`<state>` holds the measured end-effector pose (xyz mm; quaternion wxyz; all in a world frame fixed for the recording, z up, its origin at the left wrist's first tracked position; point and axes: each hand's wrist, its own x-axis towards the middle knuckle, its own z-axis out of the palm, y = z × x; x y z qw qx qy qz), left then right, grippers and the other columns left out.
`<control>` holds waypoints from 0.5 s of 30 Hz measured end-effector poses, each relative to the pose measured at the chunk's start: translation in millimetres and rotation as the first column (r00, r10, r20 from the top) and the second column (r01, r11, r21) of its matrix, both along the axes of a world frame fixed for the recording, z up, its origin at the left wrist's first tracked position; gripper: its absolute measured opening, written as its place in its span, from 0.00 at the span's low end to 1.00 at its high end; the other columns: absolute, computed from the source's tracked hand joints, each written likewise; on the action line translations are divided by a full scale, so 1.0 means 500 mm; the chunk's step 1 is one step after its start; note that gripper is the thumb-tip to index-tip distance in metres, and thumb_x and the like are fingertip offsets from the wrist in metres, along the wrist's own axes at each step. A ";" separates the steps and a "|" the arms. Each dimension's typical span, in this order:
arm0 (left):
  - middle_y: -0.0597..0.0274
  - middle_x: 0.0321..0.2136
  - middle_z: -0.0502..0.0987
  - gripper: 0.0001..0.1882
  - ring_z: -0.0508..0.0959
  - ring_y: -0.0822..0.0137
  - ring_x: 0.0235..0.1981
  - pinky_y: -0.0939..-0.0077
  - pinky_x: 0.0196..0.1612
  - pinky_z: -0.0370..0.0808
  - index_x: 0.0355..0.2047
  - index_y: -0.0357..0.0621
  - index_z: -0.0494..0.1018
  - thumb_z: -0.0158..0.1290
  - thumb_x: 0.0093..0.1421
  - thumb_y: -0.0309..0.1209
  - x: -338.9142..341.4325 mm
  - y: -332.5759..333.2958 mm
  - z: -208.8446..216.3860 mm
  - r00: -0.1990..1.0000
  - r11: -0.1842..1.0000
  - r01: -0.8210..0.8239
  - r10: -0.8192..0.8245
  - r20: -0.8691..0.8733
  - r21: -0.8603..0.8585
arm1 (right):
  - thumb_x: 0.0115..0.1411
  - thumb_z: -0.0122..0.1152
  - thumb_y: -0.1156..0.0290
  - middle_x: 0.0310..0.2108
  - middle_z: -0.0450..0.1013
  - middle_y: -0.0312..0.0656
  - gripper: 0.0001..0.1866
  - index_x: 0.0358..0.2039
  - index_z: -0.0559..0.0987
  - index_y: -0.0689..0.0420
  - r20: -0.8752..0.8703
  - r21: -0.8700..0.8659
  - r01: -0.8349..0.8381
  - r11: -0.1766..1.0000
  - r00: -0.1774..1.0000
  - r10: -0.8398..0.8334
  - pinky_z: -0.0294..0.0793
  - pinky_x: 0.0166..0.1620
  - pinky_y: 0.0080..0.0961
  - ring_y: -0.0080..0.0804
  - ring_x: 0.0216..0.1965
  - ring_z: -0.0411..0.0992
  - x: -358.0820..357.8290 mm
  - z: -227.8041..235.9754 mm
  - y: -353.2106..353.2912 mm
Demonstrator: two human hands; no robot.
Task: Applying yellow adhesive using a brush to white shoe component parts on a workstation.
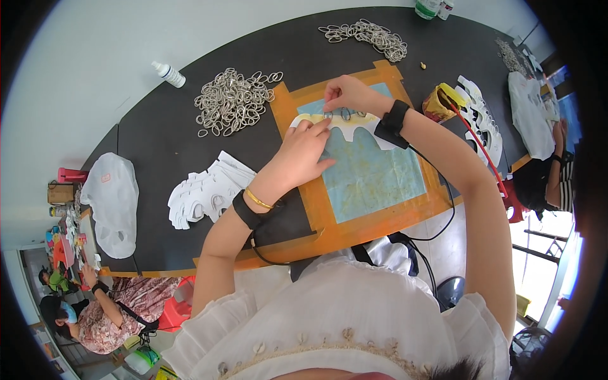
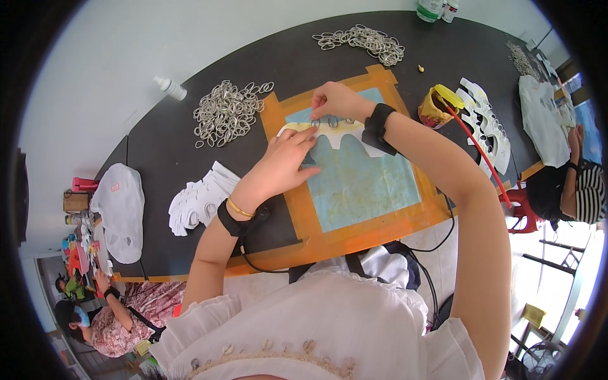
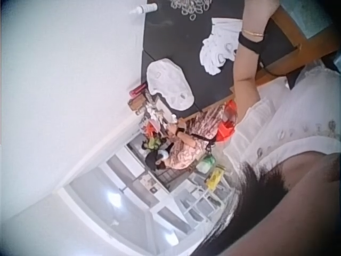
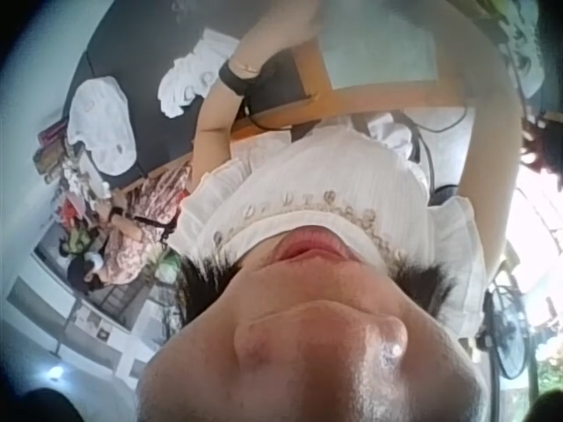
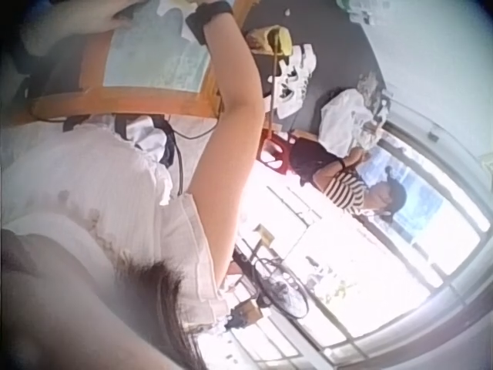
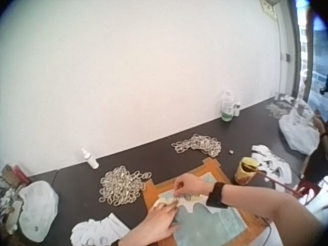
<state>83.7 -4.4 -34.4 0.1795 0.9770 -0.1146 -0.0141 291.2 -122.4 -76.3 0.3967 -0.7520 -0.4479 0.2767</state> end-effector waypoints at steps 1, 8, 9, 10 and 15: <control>0.53 0.61 0.66 0.28 0.68 0.52 0.55 0.57 0.57 0.68 0.50 0.32 0.73 0.64 0.52 0.37 -0.002 -0.002 0.003 1.000 1.000 0.000 0.000 0.000 -0.001 | 0.48 0.75 0.68 0.21 0.75 0.33 0.12 0.27 0.80 0.60 -0.001 -0.002 -0.005 1.000 1.000 0.005 0.69 0.28 0.21 0.19 0.25 0.71 -0.002 -0.001 0.000; 0.51 0.49 0.70 0.30 0.69 0.52 0.51 0.57 0.53 0.68 0.52 0.33 0.72 0.64 0.51 0.36 -0.010 -0.008 0.006 0.997 0.997 -0.058 0.055 0.063 0.043 | 0.58 0.66 0.63 0.26 0.77 0.35 0.13 0.34 0.83 0.61 -0.034 0.050 -0.039 0.998 0.999 0.041 0.71 0.34 0.23 0.20 0.29 0.72 0.018 -0.002 0.002; 0.52 0.45 0.71 0.30 0.70 0.52 0.50 0.58 0.52 0.69 0.52 0.33 0.72 0.64 0.51 0.36 -0.012 -0.008 0.008 0.998 0.996 -0.069 0.069 0.009 0.060 | 0.59 0.64 0.63 0.27 0.77 0.35 0.13 0.35 0.83 0.61 -0.046 -0.016 -0.019 1.000 0.999 0.019 0.71 0.35 0.23 0.20 0.30 0.71 0.021 0.002 0.005; 0.52 0.45 0.71 0.30 0.70 0.52 0.50 0.58 0.52 0.69 0.52 0.33 0.72 0.64 0.51 0.36 -0.013 -0.009 0.006 0.997 0.996 -0.073 0.072 0.014 0.060 | 0.61 0.62 0.62 0.27 0.77 0.35 0.13 0.36 0.83 0.60 -0.055 -0.082 -0.001 0.997 0.998 -0.004 0.71 0.36 0.23 0.20 0.31 0.71 0.022 0.006 0.009; 0.53 0.41 0.70 0.32 0.72 0.55 0.45 0.60 0.48 0.69 0.54 0.33 0.69 0.64 0.51 0.37 -0.020 -0.022 -0.014 0.997 0.997 -0.039 0.034 0.072 0.062 | 0.59 0.63 0.61 0.26 0.77 0.38 0.15 0.32 0.83 0.62 0.007 -0.038 -0.022 0.999 1.000 0.022 0.72 0.34 0.25 0.24 0.29 0.72 0.020 0.011 0.003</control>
